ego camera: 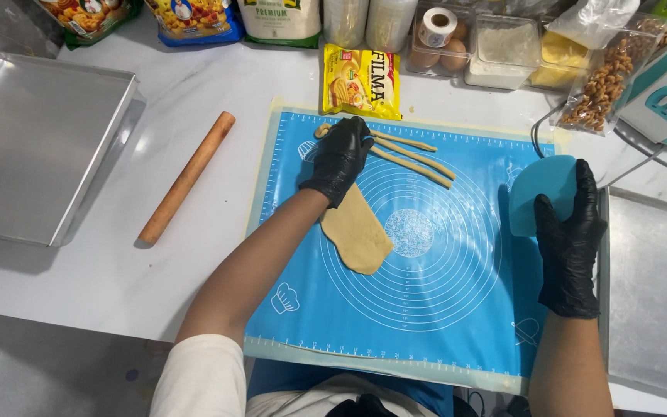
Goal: Picking up thin strips of dough from a silicone mat and arranging them onto a metal baking tray.
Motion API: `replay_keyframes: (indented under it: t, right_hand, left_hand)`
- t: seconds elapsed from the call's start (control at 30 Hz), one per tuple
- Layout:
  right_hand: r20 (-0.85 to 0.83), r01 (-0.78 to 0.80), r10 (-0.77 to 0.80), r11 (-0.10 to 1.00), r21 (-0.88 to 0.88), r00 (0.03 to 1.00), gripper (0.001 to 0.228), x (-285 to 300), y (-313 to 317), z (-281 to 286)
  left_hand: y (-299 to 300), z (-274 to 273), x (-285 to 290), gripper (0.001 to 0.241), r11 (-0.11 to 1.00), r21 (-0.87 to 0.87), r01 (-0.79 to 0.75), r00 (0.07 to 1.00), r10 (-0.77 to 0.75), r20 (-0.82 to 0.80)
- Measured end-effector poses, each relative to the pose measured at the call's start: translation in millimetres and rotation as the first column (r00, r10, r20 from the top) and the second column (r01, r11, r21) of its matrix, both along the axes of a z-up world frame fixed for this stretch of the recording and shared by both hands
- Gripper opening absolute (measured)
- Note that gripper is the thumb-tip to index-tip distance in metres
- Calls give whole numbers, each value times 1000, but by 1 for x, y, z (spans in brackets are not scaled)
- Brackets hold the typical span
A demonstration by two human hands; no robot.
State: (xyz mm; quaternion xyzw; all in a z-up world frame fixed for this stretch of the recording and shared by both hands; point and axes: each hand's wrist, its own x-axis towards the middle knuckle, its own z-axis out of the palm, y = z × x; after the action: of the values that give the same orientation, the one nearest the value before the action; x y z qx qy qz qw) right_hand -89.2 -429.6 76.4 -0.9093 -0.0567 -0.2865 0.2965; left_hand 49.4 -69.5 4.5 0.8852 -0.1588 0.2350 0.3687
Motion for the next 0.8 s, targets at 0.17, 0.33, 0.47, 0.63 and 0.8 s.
replay_keyframes:
  t: [0.17,0.33,0.47,0.63,0.8]
  right_hand:
    - [-178,102,-105,994,-24,978,68,-1,15,-8]
    - [-329,5,-41,994,-109,944,74,11,66,-1]
    - [-463,-69,-9,986,-153,886,75,31,147,16]
    - [-562,-171,6,955,-242,827,72,70,208,11]
    - [-586,-295,103,924,-242,804,73,87,251,17]
  left_hand:
    - [22,11,-23,29,996,-59,-64,990,71,120]
    - [64,1,-44,23,997,-39,61,992,-56,114]
    - [81,-7,-50,31,979,-166,115,981,-138,-133]
    - [85,-13,-50,35,971,-218,93,983,-125,-135]
    - [87,-17,-51,36,962,-236,141,976,-175,-129]
